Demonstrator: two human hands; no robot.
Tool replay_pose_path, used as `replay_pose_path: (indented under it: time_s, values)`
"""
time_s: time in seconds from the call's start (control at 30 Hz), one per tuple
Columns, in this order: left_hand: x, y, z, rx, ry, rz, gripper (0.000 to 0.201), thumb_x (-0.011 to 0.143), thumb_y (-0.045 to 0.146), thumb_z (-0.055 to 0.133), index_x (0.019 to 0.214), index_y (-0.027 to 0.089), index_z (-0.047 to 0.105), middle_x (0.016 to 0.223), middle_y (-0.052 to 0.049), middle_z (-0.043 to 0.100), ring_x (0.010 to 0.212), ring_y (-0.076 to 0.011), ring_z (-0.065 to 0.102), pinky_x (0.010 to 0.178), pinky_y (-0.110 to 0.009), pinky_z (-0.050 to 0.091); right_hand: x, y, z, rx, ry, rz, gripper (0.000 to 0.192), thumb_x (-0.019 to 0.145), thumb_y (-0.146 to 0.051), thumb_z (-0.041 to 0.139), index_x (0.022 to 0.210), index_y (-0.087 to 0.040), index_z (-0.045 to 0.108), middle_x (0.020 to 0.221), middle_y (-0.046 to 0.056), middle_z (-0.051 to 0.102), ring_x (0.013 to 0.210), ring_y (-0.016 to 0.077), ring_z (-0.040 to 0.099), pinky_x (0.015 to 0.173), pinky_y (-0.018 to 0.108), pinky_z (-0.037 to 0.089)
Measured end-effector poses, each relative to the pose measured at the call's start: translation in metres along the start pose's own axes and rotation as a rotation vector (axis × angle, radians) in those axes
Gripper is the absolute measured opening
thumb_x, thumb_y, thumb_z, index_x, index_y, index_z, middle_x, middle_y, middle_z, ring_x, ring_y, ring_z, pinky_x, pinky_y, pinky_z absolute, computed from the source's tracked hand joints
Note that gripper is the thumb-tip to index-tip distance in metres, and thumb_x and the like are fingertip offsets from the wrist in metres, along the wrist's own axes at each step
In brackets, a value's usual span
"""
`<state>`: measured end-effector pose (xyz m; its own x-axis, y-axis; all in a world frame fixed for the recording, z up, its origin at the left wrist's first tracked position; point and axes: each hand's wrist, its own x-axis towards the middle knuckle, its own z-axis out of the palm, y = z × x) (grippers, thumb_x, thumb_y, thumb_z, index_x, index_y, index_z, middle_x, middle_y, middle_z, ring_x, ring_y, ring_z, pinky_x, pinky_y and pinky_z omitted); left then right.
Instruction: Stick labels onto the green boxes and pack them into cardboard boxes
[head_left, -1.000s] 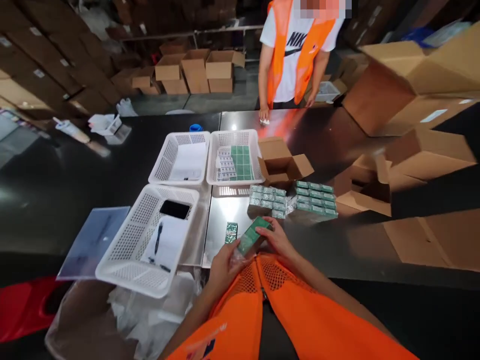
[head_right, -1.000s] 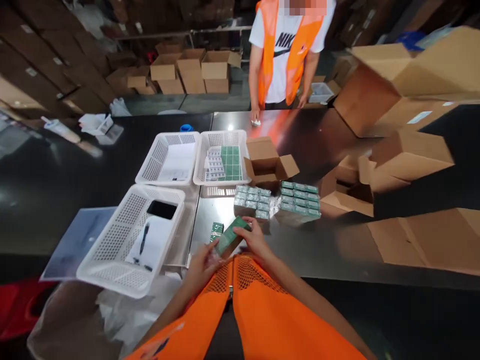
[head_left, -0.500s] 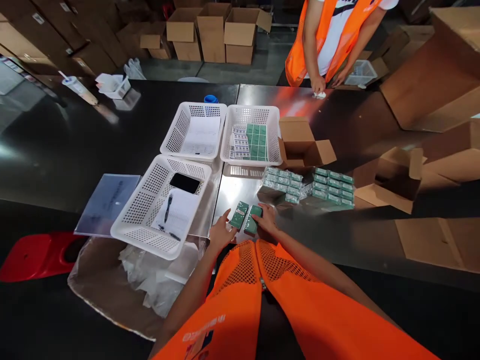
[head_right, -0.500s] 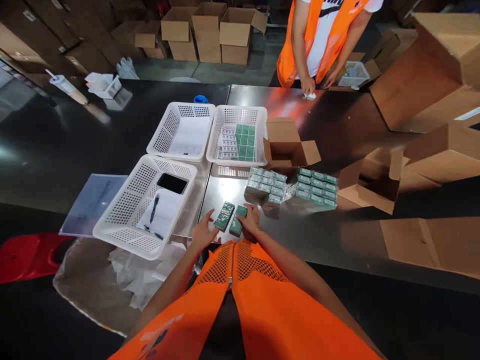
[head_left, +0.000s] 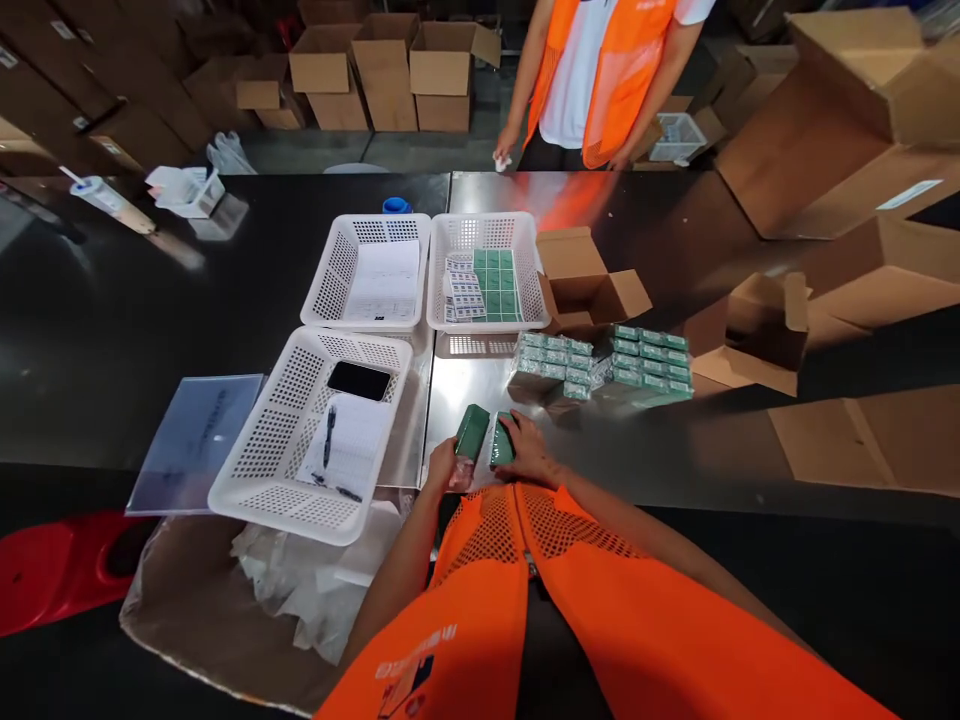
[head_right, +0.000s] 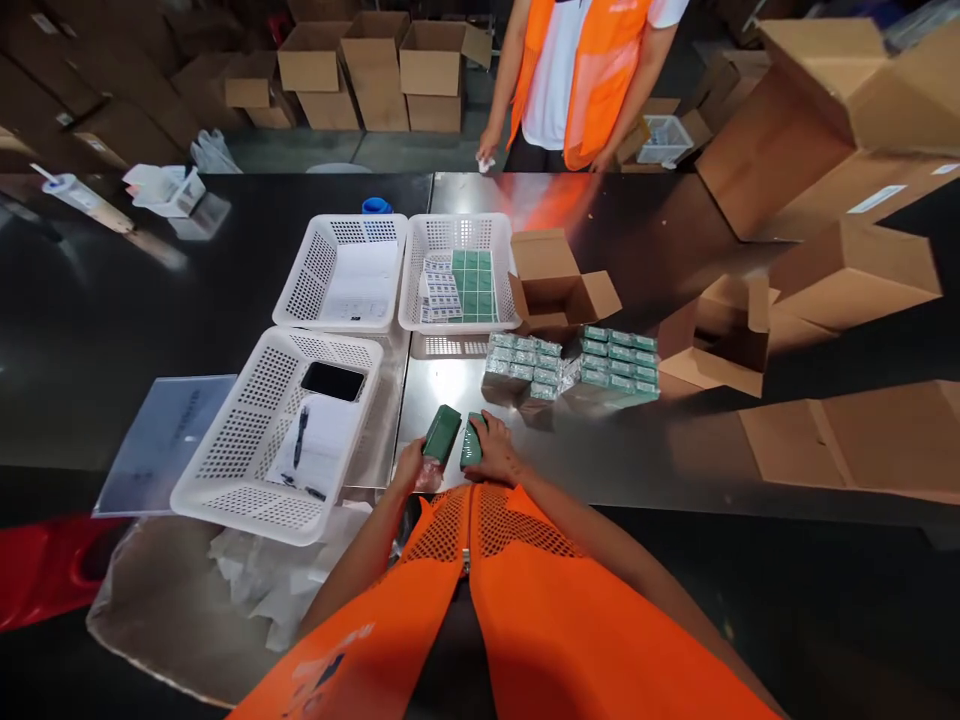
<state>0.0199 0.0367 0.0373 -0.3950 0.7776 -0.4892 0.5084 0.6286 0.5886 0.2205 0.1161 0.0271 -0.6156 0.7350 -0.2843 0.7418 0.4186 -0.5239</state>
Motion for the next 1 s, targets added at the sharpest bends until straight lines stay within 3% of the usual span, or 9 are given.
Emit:
replay_pose_path:
  time_s: [0.13, 0.3, 0.47, 0.6, 0.7, 0.8, 0.9, 1.0]
  values:
    - [-0.003, -0.003, -0.004, 0.097, 0.006, -0.027, 0.033, 0.097, 0.040, 0.058, 0.118, 0.016, 0.063, 0.117, -0.010, 0.066, 0.103, -0.0226, 0.065, 0.091, -0.046, 0.054, 0.005, -0.005, 0.001, -0.038, -0.046, -0.040, 0.108, 0.062, -0.055, 0.081, 0.152, -0.017, 0.036, 0.159, 0.021, 0.025, 0.143, 0.0419, 0.027, 0.114, 0.056, 0.029]
    - [-0.017, -0.005, -0.007, 0.164, 0.048, 0.031, 0.047, 0.103, 0.039, 0.040, 0.146, 0.022, 0.048, 0.136, -0.015, 0.056, 0.104, -0.0260, 0.067, 0.089, -0.042, 0.052, 0.013, -0.019, 0.000, -0.077, -0.097, -0.093, 0.107, 0.065, -0.055, 0.081, 0.152, -0.013, 0.036, 0.159, 0.025, 0.023, 0.141, 0.0440, 0.028, 0.114, 0.059, 0.027]
    - [-0.025, -0.020, -0.012, 0.252, -0.060, 0.174, 0.068, 0.085, 0.048, 0.070, 0.148, 0.039, 0.045, 0.154, -0.008, 0.042, 0.116, -0.0290, 0.063, 0.092, -0.038, 0.052, 0.032, -0.038, 0.002, -0.076, -0.136, -0.187, 0.105, 0.065, -0.050, 0.082, 0.151, -0.009, 0.038, 0.158, 0.026, 0.025, 0.139, 0.0440, 0.030, 0.115, 0.057, 0.026]
    - [-0.025, -0.030, -0.018, 0.331, -0.051, 0.153, 0.064, 0.089, 0.037, 0.067, 0.149, 0.035, 0.045, 0.156, -0.013, 0.041, 0.119, -0.0304, 0.061, 0.090, -0.040, 0.053, 0.044, -0.057, 0.003, -0.058, -0.158, -0.250, 0.111, 0.058, -0.052, 0.087, 0.149, -0.008, 0.043, 0.158, 0.028, 0.028, 0.138, 0.0452, 0.034, 0.113, 0.057, 0.030]
    - [-0.027, -0.032, -0.020, 0.375, -0.035, 0.149, 0.062, 0.092, 0.033, 0.062, 0.151, 0.033, 0.042, 0.156, -0.016, 0.039, 0.119, -0.0317, 0.061, 0.087, -0.041, 0.055, 0.043, -0.064, -0.012, -0.043, -0.115, -0.262, 0.114, 0.052, -0.056, 0.089, 0.149, -0.014, 0.046, 0.160, 0.023, 0.028, 0.140, 0.0438, 0.033, 0.112, 0.055, 0.034]
    - [-0.032, -0.029, -0.017, 0.411, -0.010, 0.175, 0.067, 0.092, 0.039, 0.061, 0.154, 0.031, 0.037, 0.162, -0.019, 0.028, 0.124, -0.0375, 0.058, 0.084, -0.047, 0.056, 0.028, -0.052, -0.047, -0.035, 0.051, -0.195, 0.100, 0.066, -0.047, 0.084, 0.153, -0.021, 0.040, 0.163, 0.016, 0.025, 0.146, 0.0405, 0.024, 0.117, 0.054, 0.027]
    - [-0.033, -0.025, -0.008, 0.461, -0.008, 0.232, 0.068, 0.091, 0.041, 0.062, 0.154, 0.033, 0.037, 0.165, -0.018, 0.022, 0.129, -0.0403, 0.053, 0.084, -0.049, 0.057, 0.001, -0.017, -0.085, -0.028, 0.278, -0.031, 0.076, 0.086, -0.028, 0.064, 0.155, -0.019, 0.035, 0.164, 0.016, 0.024, 0.149, 0.0413, 0.015, 0.117, 0.062, 0.016]
    - [-0.032, -0.018, 0.000, 0.511, -0.002, 0.260, 0.057, 0.096, 0.035, 0.055, 0.151, 0.035, 0.041, 0.164, -0.018, 0.025, 0.126, -0.0393, 0.056, 0.081, -0.049, 0.058, -0.027, 0.024, -0.107, 0.006, 0.414, 0.085, 0.059, 0.087, -0.016, 0.051, 0.146, -0.016, 0.048, 0.160, 0.018, 0.032, 0.147, 0.0438, 0.019, 0.113, 0.069, 0.018]
